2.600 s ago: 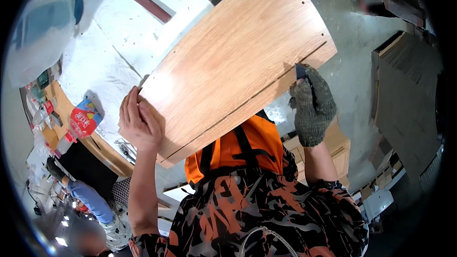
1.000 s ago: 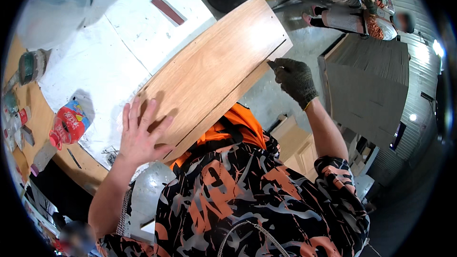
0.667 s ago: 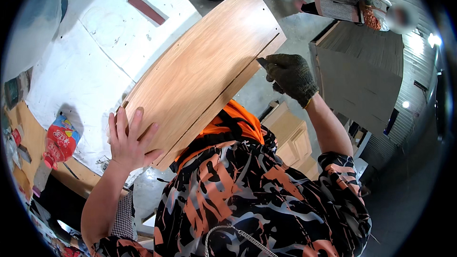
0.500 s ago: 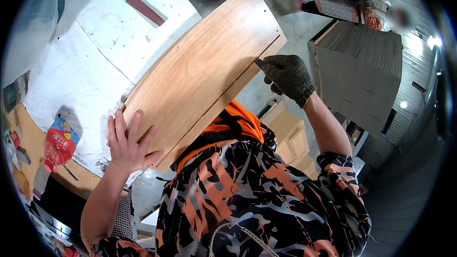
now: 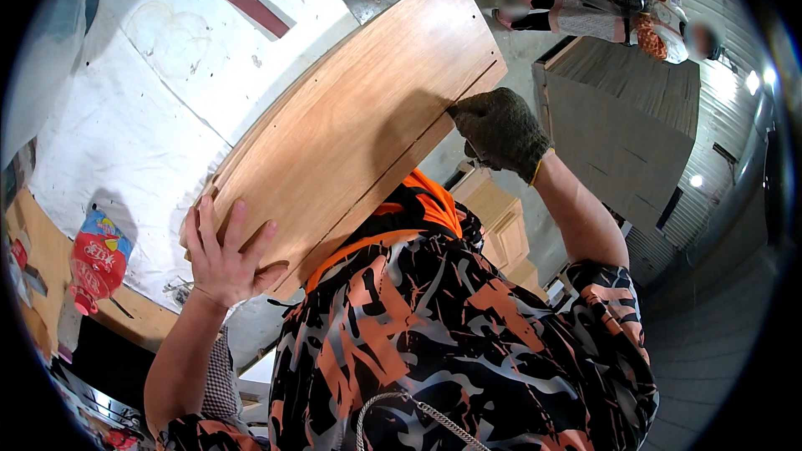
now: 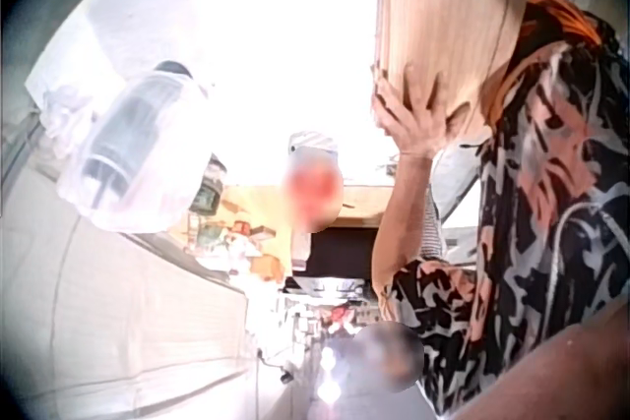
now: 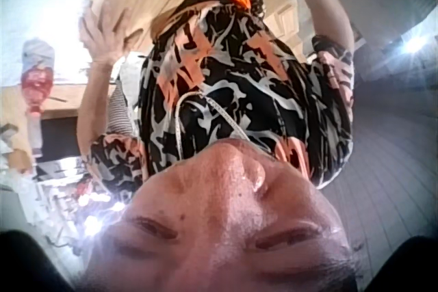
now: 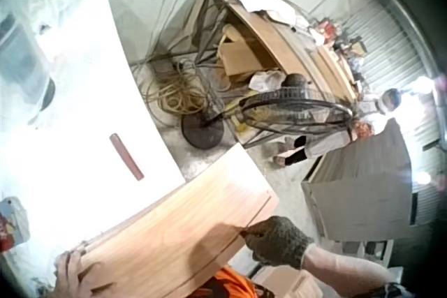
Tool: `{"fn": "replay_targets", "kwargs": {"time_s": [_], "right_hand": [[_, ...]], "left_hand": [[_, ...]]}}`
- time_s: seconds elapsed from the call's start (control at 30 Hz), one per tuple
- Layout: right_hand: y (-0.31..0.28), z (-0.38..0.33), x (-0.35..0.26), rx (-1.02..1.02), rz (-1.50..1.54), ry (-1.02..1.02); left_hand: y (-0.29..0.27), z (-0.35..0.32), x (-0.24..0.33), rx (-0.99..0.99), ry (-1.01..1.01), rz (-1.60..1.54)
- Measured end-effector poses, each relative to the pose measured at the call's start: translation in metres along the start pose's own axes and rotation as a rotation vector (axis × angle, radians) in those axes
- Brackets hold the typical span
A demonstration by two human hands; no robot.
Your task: The person sands the edges of wood boards by hand using a piece of sandpaper, while another person helps by holding the boards steady.
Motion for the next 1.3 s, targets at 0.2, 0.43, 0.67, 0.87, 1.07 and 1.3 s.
{"fn": "replay_targets", "kwargs": {"time_s": [0.2, 0.43, 0.67, 0.87, 1.07, 1.3], "right_hand": [[0.010, -0.002, 0.015, 0.085, 0.143, -0.003], [0.047, -0.019, 0.011, 0.021, 0.168, -0.136], [0.027, -0.033, 0.014, 0.171, 0.353, -0.028], [0.021, -0.026, 0.014, 0.187, 0.379, 0.010], [0.032, -0.024, 0.014, 0.187, 0.309, -0.001], [0.048, -0.027, 0.007, 0.167, 0.307, -0.027]], "left_hand": [[-0.002, 0.001, 0.001, -0.001, 0.019, 0.016], [-0.002, 0.002, 0.002, 0.001, 0.016, 0.010], [-0.004, 0.002, 0.002, 0.022, 0.033, 0.009], [-0.003, 0.001, 0.002, 0.029, 0.038, 0.020], [-0.001, -0.001, 0.001, 0.021, 0.031, 0.011], [-0.002, -0.002, 0.001, 0.015, 0.031, 0.018]]}}
Point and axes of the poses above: each hand's wrist, its own z-axis towards the middle knuckle, its own y-axis out of the palm, x = y × z, the point moved 6 cm from there along z, towards the middle knuckle, and after that the axes turned 8 degrees about -y, right-handed, at the moved point
